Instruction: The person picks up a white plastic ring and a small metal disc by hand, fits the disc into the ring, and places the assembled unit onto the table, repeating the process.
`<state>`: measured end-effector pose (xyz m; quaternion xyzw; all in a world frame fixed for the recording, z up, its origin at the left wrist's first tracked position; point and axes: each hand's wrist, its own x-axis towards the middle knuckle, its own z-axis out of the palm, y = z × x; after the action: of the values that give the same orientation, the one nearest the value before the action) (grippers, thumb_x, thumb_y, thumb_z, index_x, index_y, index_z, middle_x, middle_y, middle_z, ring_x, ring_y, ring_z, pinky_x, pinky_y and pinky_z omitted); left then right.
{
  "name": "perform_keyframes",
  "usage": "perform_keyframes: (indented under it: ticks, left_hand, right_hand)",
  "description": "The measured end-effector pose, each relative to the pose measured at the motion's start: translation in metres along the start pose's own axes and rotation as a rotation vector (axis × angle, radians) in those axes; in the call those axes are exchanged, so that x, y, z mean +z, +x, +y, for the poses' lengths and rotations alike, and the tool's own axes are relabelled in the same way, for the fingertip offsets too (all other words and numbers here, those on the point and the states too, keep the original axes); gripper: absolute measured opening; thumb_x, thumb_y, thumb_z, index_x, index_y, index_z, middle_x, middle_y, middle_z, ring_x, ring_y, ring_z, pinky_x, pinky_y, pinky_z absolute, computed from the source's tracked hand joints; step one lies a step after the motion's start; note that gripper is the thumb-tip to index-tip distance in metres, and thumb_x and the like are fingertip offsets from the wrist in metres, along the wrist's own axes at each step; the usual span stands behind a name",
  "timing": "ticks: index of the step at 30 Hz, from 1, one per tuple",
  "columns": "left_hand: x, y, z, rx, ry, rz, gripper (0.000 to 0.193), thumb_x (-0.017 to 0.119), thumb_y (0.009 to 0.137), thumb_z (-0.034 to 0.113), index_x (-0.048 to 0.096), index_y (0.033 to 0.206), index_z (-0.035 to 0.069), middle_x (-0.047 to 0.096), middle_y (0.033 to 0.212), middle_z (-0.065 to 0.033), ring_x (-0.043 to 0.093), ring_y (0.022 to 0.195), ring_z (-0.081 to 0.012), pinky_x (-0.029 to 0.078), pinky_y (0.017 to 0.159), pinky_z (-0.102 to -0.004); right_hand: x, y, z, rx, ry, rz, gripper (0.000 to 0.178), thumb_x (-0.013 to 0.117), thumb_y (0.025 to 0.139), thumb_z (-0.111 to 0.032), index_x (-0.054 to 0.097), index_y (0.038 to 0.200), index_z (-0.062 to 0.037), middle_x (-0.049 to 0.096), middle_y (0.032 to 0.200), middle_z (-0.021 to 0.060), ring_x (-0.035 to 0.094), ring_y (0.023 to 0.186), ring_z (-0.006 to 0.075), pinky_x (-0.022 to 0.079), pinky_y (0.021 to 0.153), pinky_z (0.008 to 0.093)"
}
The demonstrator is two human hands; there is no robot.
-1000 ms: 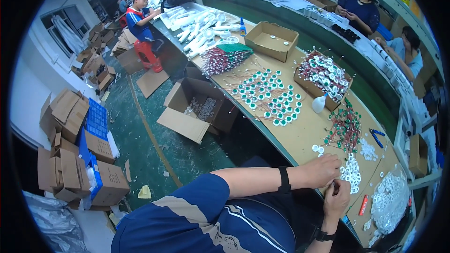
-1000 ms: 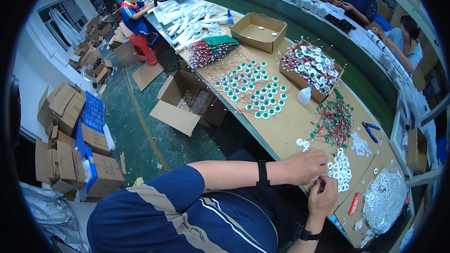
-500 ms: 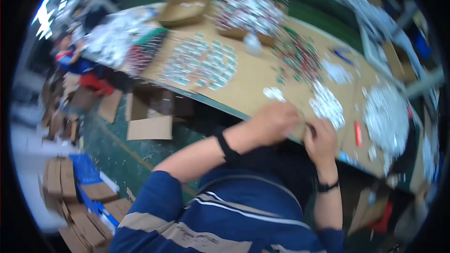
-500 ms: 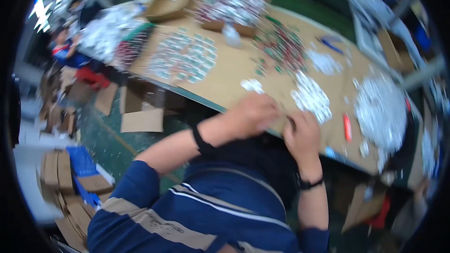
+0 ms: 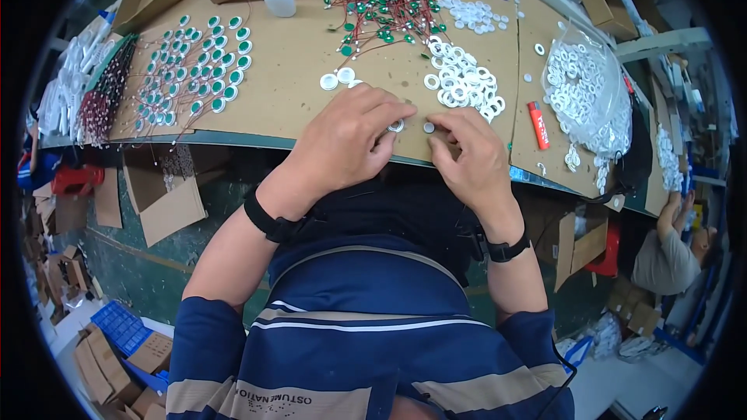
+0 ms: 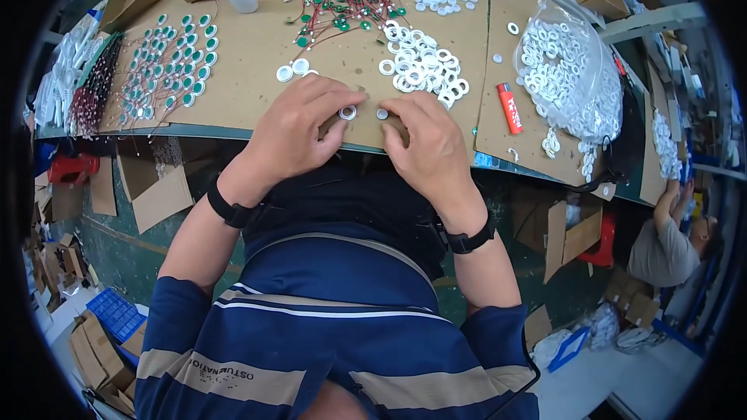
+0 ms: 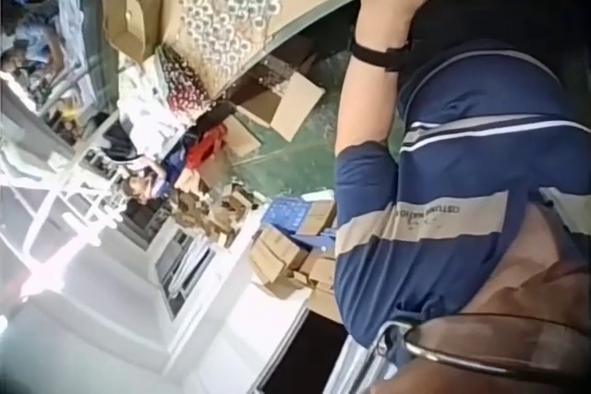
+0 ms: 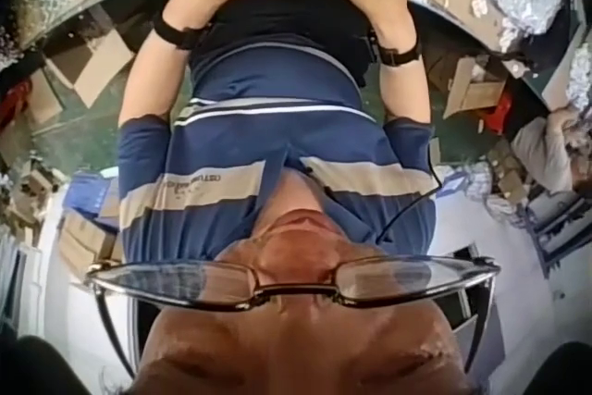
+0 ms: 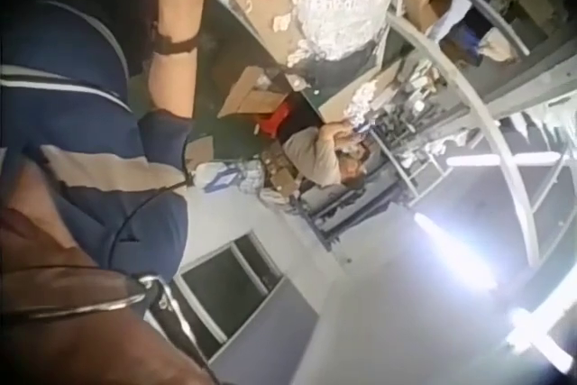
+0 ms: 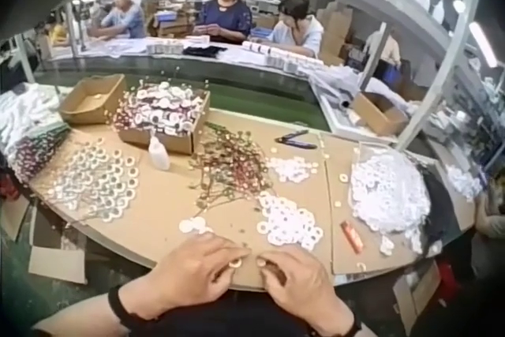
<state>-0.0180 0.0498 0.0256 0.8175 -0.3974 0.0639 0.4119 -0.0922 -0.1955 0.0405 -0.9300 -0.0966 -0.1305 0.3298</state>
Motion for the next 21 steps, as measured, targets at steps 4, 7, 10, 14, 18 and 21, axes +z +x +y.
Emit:
perform_keyframes:
  ticks: [4,7,10,14,18,21]
  left_hand:
    - [-0.001,-0.001,-0.001,-0.001,-0.003,0.007,0.049,0.081,0.088,-0.004,0.081,0.136,0.008,0.079,0.117,-0.0120,0.072,0.108,-0.0367,0.060,0.098,-0.0483]
    - [-0.001,-0.002,-0.003,0.006,-0.004,0.024,0.050,0.079,0.088,-0.005,0.080,0.136,0.008,0.078,0.115,-0.0123,0.072,0.107,-0.0367,0.060,0.097,-0.0486]
    - [0.000,0.000,-0.004,0.013,-0.035,0.033,0.050,0.077,0.089,-0.006,0.080,0.137,0.007,0.078,0.112,-0.0130,0.072,0.105,-0.0368,0.059,0.095,-0.0492]
    - [0.001,0.000,-0.004,0.019,-0.048,0.063,0.050,0.077,0.089,-0.006,0.080,0.137,0.007,0.077,0.111,-0.0134,0.072,0.104,-0.0372,0.058,0.095,-0.0499]
    - [0.001,0.001,-0.005,0.020,-0.030,0.063,0.055,0.077,0.089,-0.006,0.077,0.142,0.006,0.077,0.112,-0.0139,0.072,0.104,-0.0378,0.058,0.095,-0.0505]
    - [0.002,0.001,-0.004,-0.001,-0.057,0.060,0.059,0.077,0.089,-0.007,0.075,0.147,0.005,0.077,0.115,-0.0145,0.073,0.105,-0.0385,0.058,0.097,-0.0506]
  right_hand:
    - [0.001,0.002,-0.004,0.017,-0.026,-0.021,0.028,0.083,0.096,0.001,0.084,0.124,-0.0029,0.078,0.113,0.0104,0.079,0.090,0.0239,0.064,0.079,0.0366]
    - [0.001,0.005,-0.007,0.017,-0.035,-0.037,0.027,0.083,0.096,0.001,0.084,0.123,-0.0025,0.078,0.113,0.0107,0.079,0.089,0.0238,0.064,0.078,0.0366]
    - [-0.001,0.009,-0.009,-0.004,-0.066,-0.056,0.026,0.084,0.097,0.001,0.084,0.123,-0.0021,0.078,0.112,0.0111,0.079,0.089,0.0247,0.063,0.078,0.0373]
    - [-0.002,0.014,-0.014,-0.018,-0.082,-0.087,0.023,0.084,0.098,0.002,0.084,0.122,-0.0016,0.078,0.110,0.0120,0.079,0.091,0.0278,0.063,0.080,0.0395]
    - [0.003,0.025,-0.024,-0.015,0.029,-0.096,0.023,0.084,0.099,0.002,0.084,0.121,-0.0010,0.079,0.110,0.0128,0.079,0.095,0.0312,0.063,0.084,0.0416]
    - [0.008,0.033,-0.025,-0.117,0.091,-0.070,0.023,0.084,0.099,0.003,0.084,0.121,-0.0006,0.079,0.110,0.0133,0.079,0.098,0.0331,0.063,0.088,0.0420]
